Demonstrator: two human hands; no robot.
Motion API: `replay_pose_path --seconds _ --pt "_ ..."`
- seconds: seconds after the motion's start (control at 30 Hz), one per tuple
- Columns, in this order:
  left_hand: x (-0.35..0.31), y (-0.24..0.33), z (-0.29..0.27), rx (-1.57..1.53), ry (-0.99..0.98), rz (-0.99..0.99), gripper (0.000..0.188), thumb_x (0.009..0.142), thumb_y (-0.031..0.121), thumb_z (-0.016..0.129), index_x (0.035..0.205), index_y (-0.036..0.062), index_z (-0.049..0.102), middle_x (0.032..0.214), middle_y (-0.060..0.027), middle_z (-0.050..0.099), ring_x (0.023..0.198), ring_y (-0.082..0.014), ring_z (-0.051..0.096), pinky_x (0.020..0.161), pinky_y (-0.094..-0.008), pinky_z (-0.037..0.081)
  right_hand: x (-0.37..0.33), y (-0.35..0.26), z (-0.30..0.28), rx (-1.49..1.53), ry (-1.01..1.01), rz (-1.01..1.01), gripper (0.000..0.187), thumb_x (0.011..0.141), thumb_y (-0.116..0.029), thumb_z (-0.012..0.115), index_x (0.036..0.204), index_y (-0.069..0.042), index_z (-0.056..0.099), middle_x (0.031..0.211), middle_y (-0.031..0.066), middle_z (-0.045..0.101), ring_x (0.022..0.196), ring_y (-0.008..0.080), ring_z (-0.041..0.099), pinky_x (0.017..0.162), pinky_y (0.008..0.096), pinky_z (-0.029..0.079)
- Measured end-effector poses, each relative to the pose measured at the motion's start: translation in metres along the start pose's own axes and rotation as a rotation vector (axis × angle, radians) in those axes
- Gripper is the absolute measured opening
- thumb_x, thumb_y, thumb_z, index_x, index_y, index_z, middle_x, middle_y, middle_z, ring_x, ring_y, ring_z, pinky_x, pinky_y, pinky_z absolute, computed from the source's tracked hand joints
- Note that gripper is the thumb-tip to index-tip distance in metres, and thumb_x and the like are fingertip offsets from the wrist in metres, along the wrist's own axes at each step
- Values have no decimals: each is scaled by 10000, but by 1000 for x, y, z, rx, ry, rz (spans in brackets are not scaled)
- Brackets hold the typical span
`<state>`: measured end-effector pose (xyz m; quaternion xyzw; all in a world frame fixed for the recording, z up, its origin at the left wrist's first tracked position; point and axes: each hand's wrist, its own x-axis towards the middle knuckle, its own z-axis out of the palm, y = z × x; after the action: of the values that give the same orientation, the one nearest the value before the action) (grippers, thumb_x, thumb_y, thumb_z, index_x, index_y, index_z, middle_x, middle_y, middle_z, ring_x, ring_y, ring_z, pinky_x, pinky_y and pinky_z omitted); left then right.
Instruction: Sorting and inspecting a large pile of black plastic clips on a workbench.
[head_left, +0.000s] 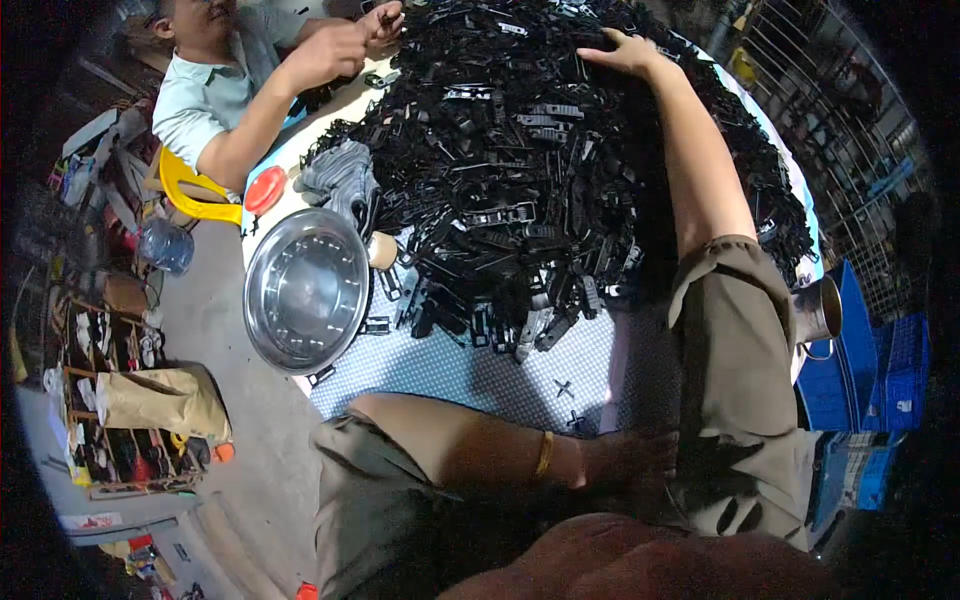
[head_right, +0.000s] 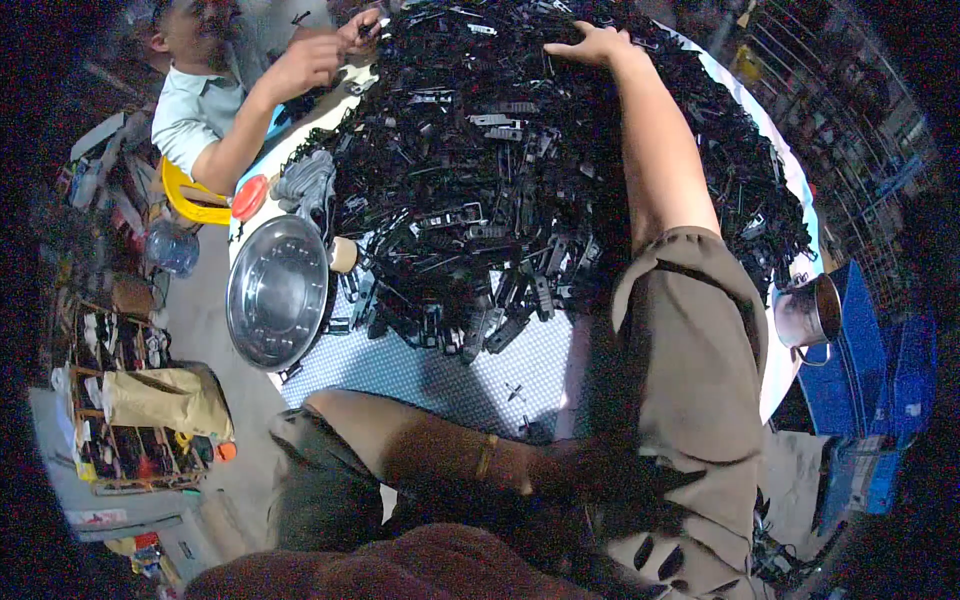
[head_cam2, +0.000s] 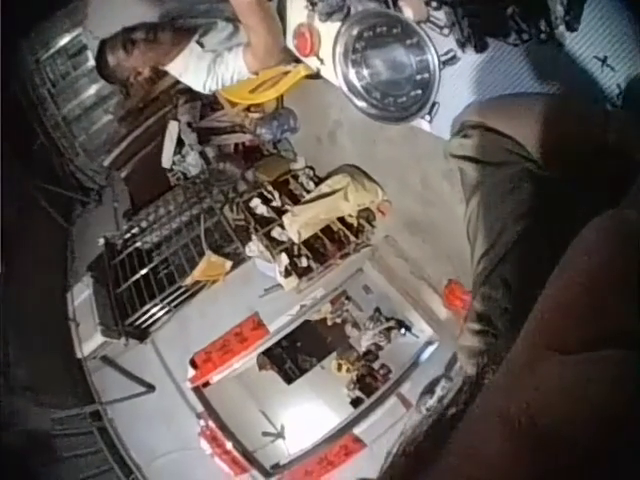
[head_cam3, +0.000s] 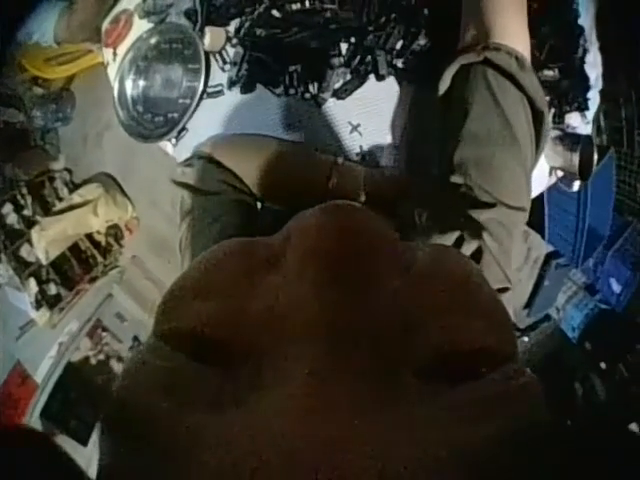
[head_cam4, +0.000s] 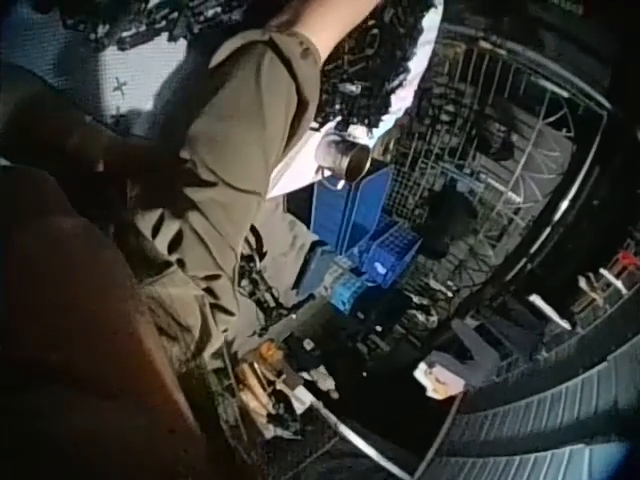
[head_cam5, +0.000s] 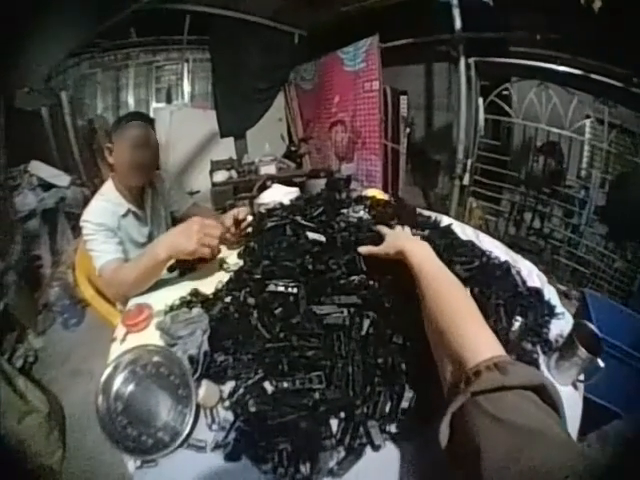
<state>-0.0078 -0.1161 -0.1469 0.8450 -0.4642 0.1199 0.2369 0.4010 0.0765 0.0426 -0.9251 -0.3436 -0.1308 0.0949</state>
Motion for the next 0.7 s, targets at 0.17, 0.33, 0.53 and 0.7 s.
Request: replay_pose_path --seconds 0.17,0.33,0.53,0.7 --pt "6 4 29 554 135 144 483 837 246 336 1284 64 344 1363 -81 314 1267 -220 281 1074 -372 169 -7 3 7 51 -102 -246 810 628 -594 618 1262 -125 434 1157 215 517 1089 333 494 931 370 392" --pt "0 -7 -45 -217 -371 -134 363 781 163 447 1117 39 507 1226 -121 435 1228 -280 317 1080 -455 118 -74 -10 -21 35 -95 -524 401 693 -290 633 1013 -59 564 957 156 607 906 311 571 800 379 444" --pt "20 8 -103 -82 -242 -253 314 759 182 525 1015 9 579 1119 -150 495 1218 -312 320 1063 -528 89 -161 -13 -52 139 -59 -687 221 715 -220 594 876 -69 594 847 132 576 868 303 554 769 387 440" --pt "11 -10 -105 123 238 -324 276 758 202 567 966 21 585 1100 -168 498 1188 -343 336 1024 -546 156 -240 -19 -64 217 129 -701 184 727 -177 625 871 -65 600 864 127 562 854 307 546 748 382 448"
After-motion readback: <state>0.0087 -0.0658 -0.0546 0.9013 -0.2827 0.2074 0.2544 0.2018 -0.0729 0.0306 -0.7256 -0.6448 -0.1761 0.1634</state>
